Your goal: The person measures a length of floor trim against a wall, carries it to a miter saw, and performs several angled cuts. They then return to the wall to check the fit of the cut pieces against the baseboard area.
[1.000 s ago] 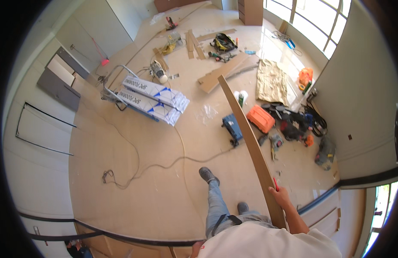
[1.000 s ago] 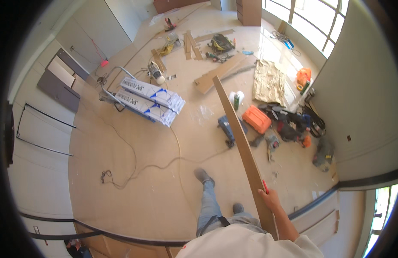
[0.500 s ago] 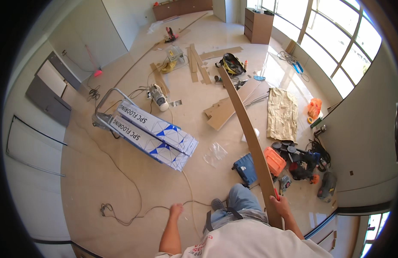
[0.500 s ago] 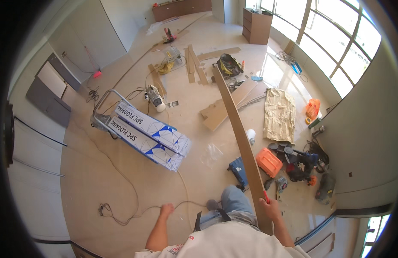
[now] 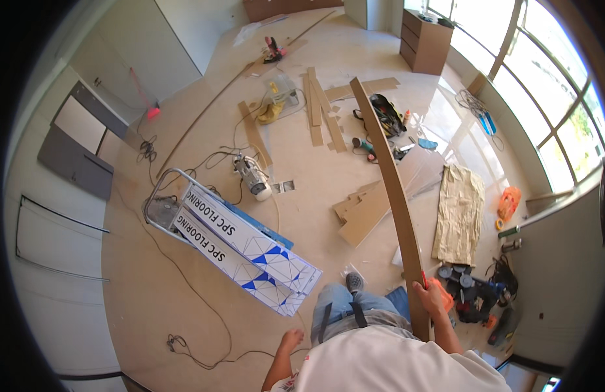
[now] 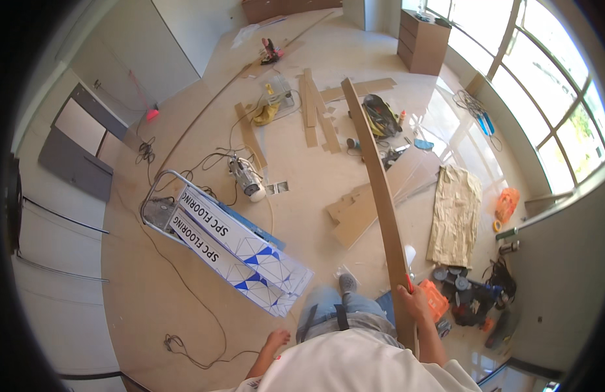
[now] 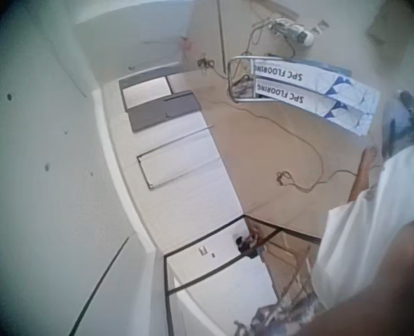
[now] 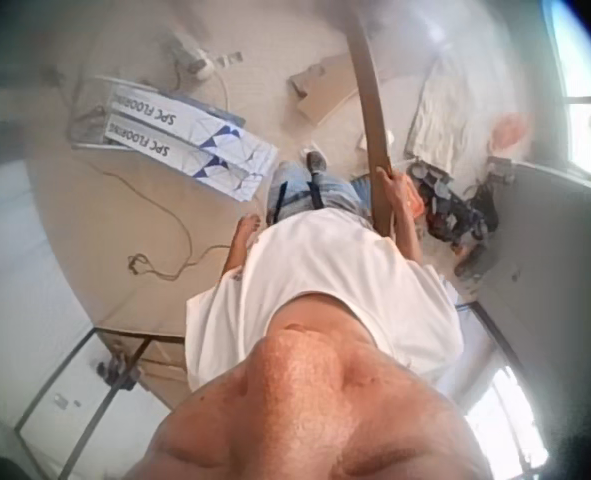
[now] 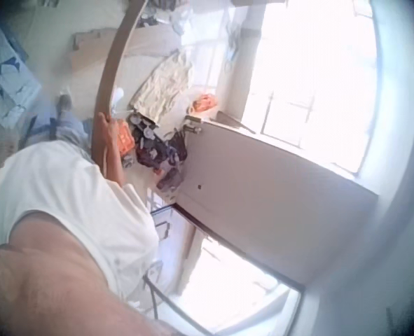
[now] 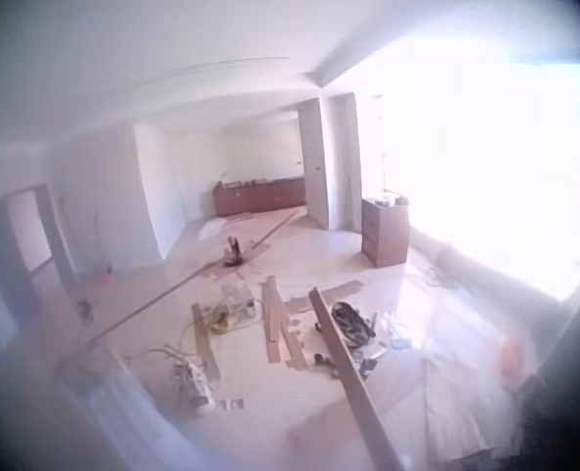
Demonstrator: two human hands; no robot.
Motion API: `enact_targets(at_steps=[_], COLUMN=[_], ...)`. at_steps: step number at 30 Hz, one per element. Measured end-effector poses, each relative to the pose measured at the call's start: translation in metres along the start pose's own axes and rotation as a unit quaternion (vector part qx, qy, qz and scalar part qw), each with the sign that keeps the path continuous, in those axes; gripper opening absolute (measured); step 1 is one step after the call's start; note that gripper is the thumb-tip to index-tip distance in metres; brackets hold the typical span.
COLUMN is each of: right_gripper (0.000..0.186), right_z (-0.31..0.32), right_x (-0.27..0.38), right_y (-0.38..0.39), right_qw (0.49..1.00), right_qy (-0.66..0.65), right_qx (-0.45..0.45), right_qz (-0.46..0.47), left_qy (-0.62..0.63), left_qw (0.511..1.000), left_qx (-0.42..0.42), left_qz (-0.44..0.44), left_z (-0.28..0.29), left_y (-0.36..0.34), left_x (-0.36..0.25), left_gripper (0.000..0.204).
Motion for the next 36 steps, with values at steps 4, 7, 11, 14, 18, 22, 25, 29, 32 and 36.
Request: enact_targets(at_steps=[4,7,11,14,18,22,25,29,32,36], right_gripper=[0.037,0.041,0.047,0.048,0.044,0.043,0.042,0.055,0.057,0.062], right_z=[-0.046,-0.072,-0.129,-0.194,-0.235,-0.313,-0.351,-0.414,-0.451,-0.518], right_x=[0.067,0.091,0.150,0.195,0.264,0.353,0.416,0.468,0.522,0.568], right_y=[-0.099,-0.171,-0.261,-0.322,-0.392,-0.458,-0.498,-0.582,-0.661,-0.787], right_qw=[0.999,0.999,0.994,0.990,0.982,0.987,0.984,0.978,0.957,0.944], right_qy=[-0.042,-0.039,0.105,0.139,0.187,0.156,0.176,0.208,0.285,0.312], right_qx=[0.030,0.023,0.002,0.013,-0.023,0.024,-0.010,0.025,0.051,0.101], right_qz=[-0.012,0.004,-0.009,-0.024,-0.003,-0.020,0.016,0.007,0.008,0.037], left_qy=[-0.436,-0.165,-0.161,-0.206,0.006,0.201,0.162,0.063,-0.055,-0.165], left_qw=[0.868,0.985,0.987,0.975,0.996,0.947,0.958,0.951,0.958,0.956], left_qx=[-0.047,0.008,-0.025,-0.065,-0.063,-0.213,-0.202,-0.259,-0.242,-0.191], left_qz=[-0.232,0.059,0.012,-0.050,-0.057,-0.133,-0.121,-0.157,-0.146,-0.152], left_z=[0.019,0.021,0.093,0.198,0.325,0.518,0.611,0.684,0.709,0.755], left_y=[-0.007,-0.040,-0.136,-0.222,-0.314,-0.343,-0.353,-0.401,-0.449,-0.527], left_x=[0.006,-0.038,-0.130,-0.192,-0.388,-0.498,-0.601,-0.670,-0.722,-0.757], left_gripper=[0.035,0.033,0.032,0.032,0.028,0.020,0.021,0.025,0.032,0.036])
Point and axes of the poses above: each hand's wrist, its own y-axis away from the middle knuckle, its own z-axis out of the back of the hand, x = y × z, the point moved 2 cm from there along -y, towards the middle knuckle, and after that the axes turned 11 degrees about -y, right-handed, at the moved point
